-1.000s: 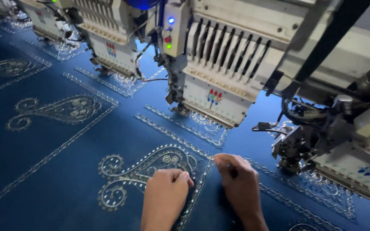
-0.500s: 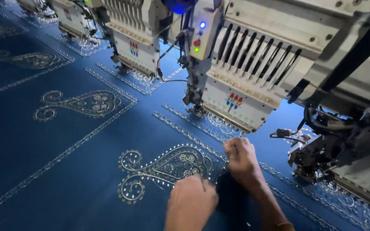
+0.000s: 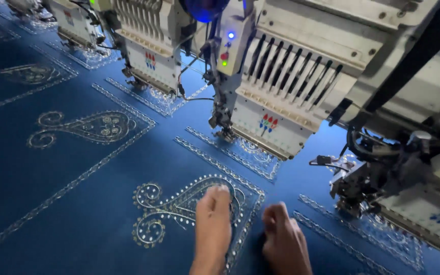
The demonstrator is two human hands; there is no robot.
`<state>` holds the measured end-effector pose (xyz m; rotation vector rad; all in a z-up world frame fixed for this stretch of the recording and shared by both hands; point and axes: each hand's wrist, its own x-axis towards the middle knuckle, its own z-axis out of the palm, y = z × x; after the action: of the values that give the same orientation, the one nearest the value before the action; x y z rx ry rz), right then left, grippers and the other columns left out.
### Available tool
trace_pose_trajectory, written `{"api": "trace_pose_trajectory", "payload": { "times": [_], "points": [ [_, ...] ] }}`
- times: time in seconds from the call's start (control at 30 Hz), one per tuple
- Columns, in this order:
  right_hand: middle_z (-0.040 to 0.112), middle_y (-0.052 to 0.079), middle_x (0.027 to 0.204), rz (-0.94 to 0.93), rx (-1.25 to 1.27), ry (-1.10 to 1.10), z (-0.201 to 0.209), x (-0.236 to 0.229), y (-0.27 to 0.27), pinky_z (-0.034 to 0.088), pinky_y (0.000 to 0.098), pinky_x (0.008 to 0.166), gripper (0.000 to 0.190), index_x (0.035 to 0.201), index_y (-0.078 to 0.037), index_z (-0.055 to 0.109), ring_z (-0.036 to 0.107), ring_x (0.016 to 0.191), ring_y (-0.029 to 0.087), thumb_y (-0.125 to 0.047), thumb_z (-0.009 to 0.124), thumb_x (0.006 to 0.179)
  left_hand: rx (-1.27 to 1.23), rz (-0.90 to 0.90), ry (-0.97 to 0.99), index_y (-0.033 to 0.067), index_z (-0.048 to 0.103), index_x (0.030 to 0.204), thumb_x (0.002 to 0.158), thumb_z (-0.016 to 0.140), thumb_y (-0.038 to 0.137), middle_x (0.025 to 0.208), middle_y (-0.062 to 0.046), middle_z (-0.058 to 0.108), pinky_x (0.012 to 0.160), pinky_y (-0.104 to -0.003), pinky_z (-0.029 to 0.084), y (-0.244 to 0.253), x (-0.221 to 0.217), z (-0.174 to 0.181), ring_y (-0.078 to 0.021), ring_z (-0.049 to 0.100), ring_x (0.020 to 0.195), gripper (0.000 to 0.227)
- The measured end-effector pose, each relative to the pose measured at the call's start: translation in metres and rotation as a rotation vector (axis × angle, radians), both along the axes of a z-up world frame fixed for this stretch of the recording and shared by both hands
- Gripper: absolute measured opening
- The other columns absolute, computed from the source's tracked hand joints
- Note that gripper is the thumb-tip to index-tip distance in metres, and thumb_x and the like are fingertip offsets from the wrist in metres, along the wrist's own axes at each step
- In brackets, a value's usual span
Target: Inspecting embroidered fabric patterns and re-threading a needle on a multi-head industrial embroidery machine.
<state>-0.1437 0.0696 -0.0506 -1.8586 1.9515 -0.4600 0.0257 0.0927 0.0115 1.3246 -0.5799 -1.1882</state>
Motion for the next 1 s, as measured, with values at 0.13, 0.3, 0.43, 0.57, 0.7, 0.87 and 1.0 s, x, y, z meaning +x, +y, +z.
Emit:
{"api": "trace_pose_trajectory", "payload": {
  "times": [0.13, 0.3, 0.43, 0.57, 0.7, 0.87, 1.0],
  "points": [
    [0.080, -0.007, 0.072, -0.039, -0.007, -0.088, 0.010, -0.005, 0.049, 0.061, 0.0305, 0.078, 0.039, 0.099, -0.033, 0.060, 0.079, 0.077, 0.013, -0.005, 0.049, 0.073, -0.084, -0.126, -0.075, 0.0154, 0.050, 0.077, 0.108, 0.047, 0.041, 0.076, 0.000, 0.052, 0.071, -0.030, 0.045, -0.006, -0.005, 0.002, -0.0139, 0.048, 0.071, 0.040],
    [0.086, -0.006, 0.093, -0.227, -0.253, -0.348, 0.024, -0.007, 0.055, 0.054, 0.0242, 0.085, 0.021, 0.100, -0.029, 0.084, 0.077, 0.085, 0.006, -0.025, 0.071, 0.083, -0.182, -0.479, -0.393, 0.0159, 0.079, 0.109, 0.099, 0.053, 0.007, 0.111, 0.001, 0.081, 0.102, -0.021, 0.058, 0.000, -0.040, 0.011, -0.0114, 0.078, 0.105, 0.029],
    [0.083, -0.008, 0.100, -0.351, -0.310, -0.243, 0.011, -0.012, 0.046, 0.055, 0.0288, 0.084, 0.019, 0.098, -0.038, 0.083, 0.077, 0.092, 0.012, -0.038, 0.072, 0.082, -0.427, -0.508, -0.629, 0.0101, 0.073, 0.121, 0.102, 0.043, 0.018, 0.118, -0.009, 0.078, 0.094, -0.036, 0.054, 0.002, -0.042, -0.007, -0.0269, 0.074, 0.108, 0.037],
    [0.083, 0.001, 0.103, -0.252, -0.284, -0.413, 0.047, -0.009, 0.063, 0.053, 0.0324, 0.091, 0.026, 0.108, -0.022, 0.075, 0.077, 0.100, 0.019, -0.017, 0.061, 0.087, -0.554, -0.523, -0.798, 0.0057, 0.059, 0.141, 0.091, 0.042, -0.002, 0.140, -0.016, 0.064, 0.108, -0.041, 0.044, 0.010, -0.054, -0.018, -0.0325, 0.061, 0.128, 0.053],
    [0.069, 0.005, 0.143, -0.331, -0.251, -0.591, 0.036, -0.032, 0.094, 0.046, 0.0324, 0.114, 0.058, 0.143, -0.017, 0.054, 0.069, 0.127, 0.020, -0.007, 0.048, 0.086, -0.663, -0.420, -1.431, -0.0053, 0.045, 0.150, 0.101, 0.048, 0.033, 0.157, -0.025, 0.042, 0.121, -0.047, 0.022, 0.062, -0.081, -0.049, -0.0368, 0.037, 0.146, 0.062],
    [0.064, -0.004, 0.146, -0.491, -0.166, -0.431, 0.057, -0.034, 0.148, 0.045, 0.0338, 0.114, 0.054, 0.147, -0.026, 0.057, 0.060, 0.135, 0.016, -0.021, 0.052, 0.093, -0.640, -0.025, -1.886, 0.0046, 0.022, 0.160, 0.094, 0.029, 0.077, 0.169, -0.015, 0.018, 0.129, -0.050, 0.009, 0.139, -0.064, -0.091, -0.0301, 0.015, 0.157, 0.098],
    [0.075, 0.002, 0.118, -0.427, -0.605, -0.265, 0.005, -0.040, 0.181, 0.051, 0.0320, 0.096, 0.045, 0.129, -0.027, 0.071, 0.070, 0.104, 0.022, -0.024, 0.054, 0.088, -0.436, 0.006, -1.892, 0.0038, 0.041, 0.153, 0.090, 0.034, 0.096, 0.160, -0.017, 0.040, 0.123, -0.054, 0.026, 0.145, -0.055, -0.118, -0.0354, 0.036, 0.148, 0.112]
  ]
}}
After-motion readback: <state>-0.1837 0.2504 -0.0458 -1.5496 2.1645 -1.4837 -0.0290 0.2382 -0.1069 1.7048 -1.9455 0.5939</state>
